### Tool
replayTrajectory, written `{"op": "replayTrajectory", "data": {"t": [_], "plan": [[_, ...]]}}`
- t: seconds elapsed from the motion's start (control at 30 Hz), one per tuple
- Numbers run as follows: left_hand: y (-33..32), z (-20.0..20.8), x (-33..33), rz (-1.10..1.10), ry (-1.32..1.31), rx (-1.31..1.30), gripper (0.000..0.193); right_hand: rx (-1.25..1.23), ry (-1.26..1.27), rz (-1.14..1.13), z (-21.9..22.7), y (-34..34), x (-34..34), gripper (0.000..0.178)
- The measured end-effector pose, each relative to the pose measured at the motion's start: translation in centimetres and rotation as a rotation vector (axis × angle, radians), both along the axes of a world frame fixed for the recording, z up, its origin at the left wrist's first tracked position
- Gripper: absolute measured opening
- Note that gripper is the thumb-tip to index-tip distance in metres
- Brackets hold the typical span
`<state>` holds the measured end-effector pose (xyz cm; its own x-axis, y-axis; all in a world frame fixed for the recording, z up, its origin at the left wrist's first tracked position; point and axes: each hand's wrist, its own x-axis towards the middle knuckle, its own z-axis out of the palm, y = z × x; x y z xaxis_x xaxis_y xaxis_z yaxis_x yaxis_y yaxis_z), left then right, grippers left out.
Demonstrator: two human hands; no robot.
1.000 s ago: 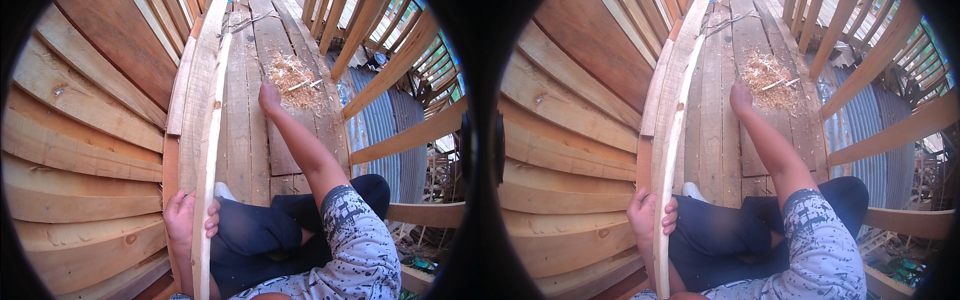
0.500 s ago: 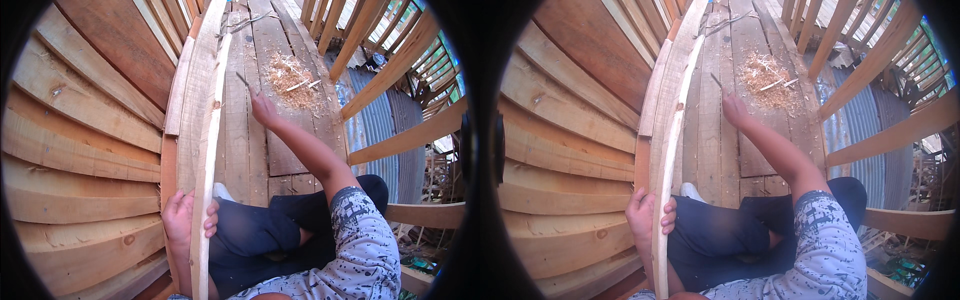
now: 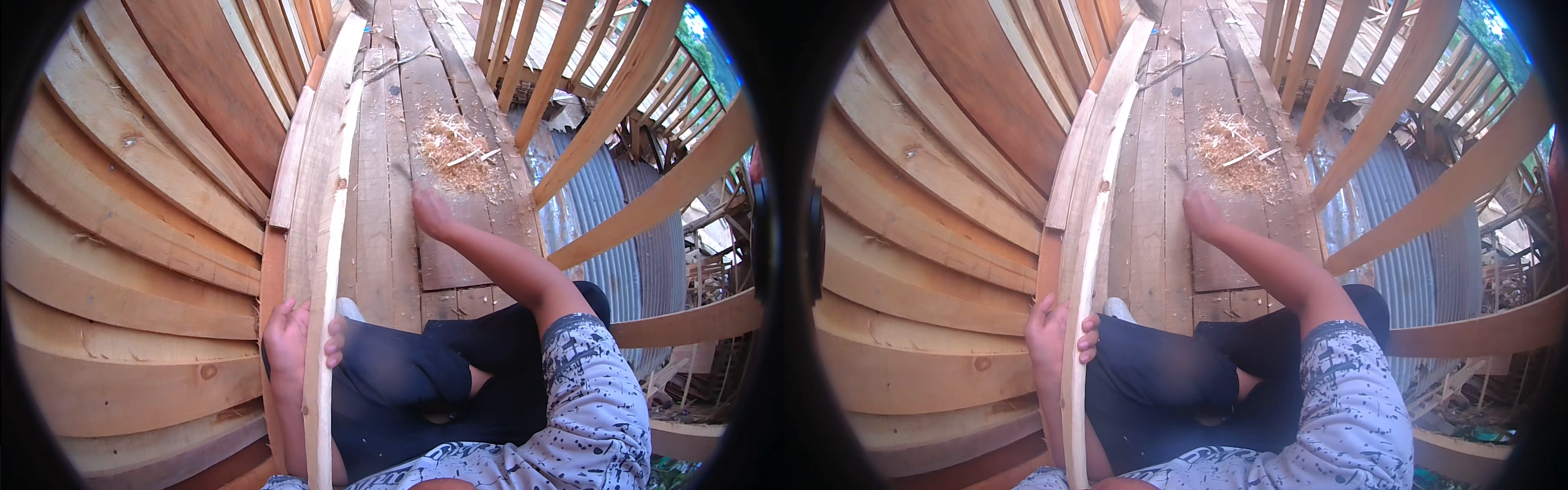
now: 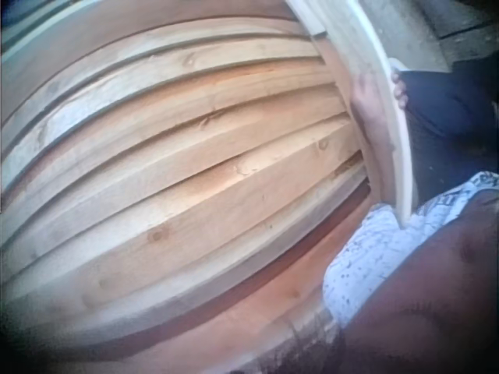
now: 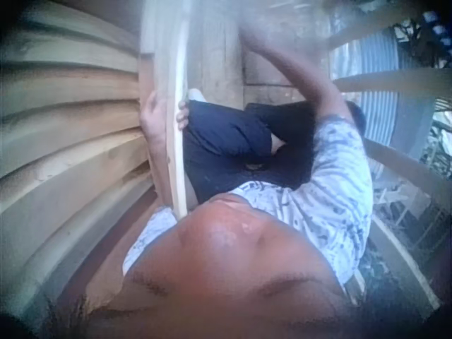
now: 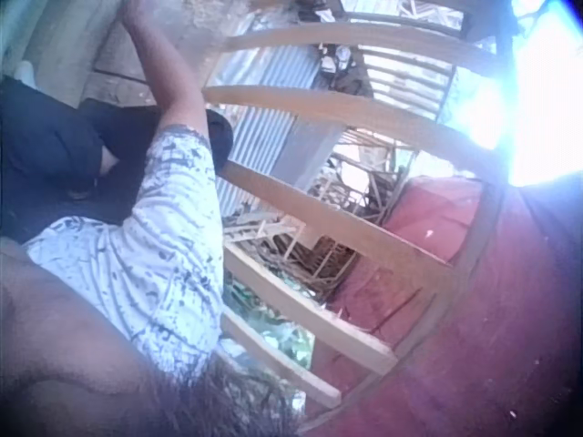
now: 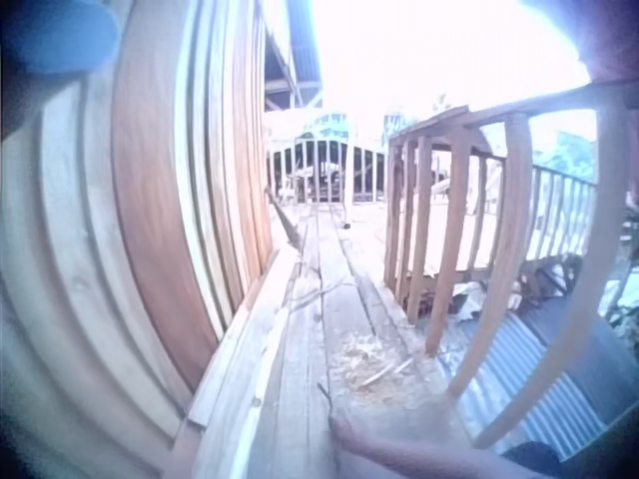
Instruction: The person sits cross-legged on a wooden floor and uses a chisel to carve a long, thin piece of wood held between their legs. They repeatedly strike the chisel with their hand to remove wood shavings and shape the plank.
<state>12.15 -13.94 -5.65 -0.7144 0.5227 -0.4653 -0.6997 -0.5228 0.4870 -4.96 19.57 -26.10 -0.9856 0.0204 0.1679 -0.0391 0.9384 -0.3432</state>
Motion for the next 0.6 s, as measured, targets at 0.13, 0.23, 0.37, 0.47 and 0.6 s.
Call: {"op": "replayTrajectory", "data": {"t": [0.13,0.23,0.37,0.47,0.6], "plan": [[0.0,0.4,0.5,0.002,0.013,-0.078,0.059,0.010,0.124,-0.126,3.7,2.1,-0.2,0.042],[-0.7,0.1,0.9,-0.001,0.027,-0.033,0.058,-0.029,0.031,-0.129,11.0,2.1,1.5,0.036],[-0.2,0.5,1.0,-0.034,0.035,-0.035,0.052,-0.297,0.026,-0.125,16.2,4.8,4.5,0.031],[1.2,0.8,1.2,-0.084,0.031,-0.054,0.048,-0.639,-0.077,-0.291,17.0,8.5,6.0,0.031],[3.2,0.6,2.1,-0.148,0.004,-0.106,0.041,-1.113,-0.250,-0.308,17.6,10.4,8.1,0.021]]}}
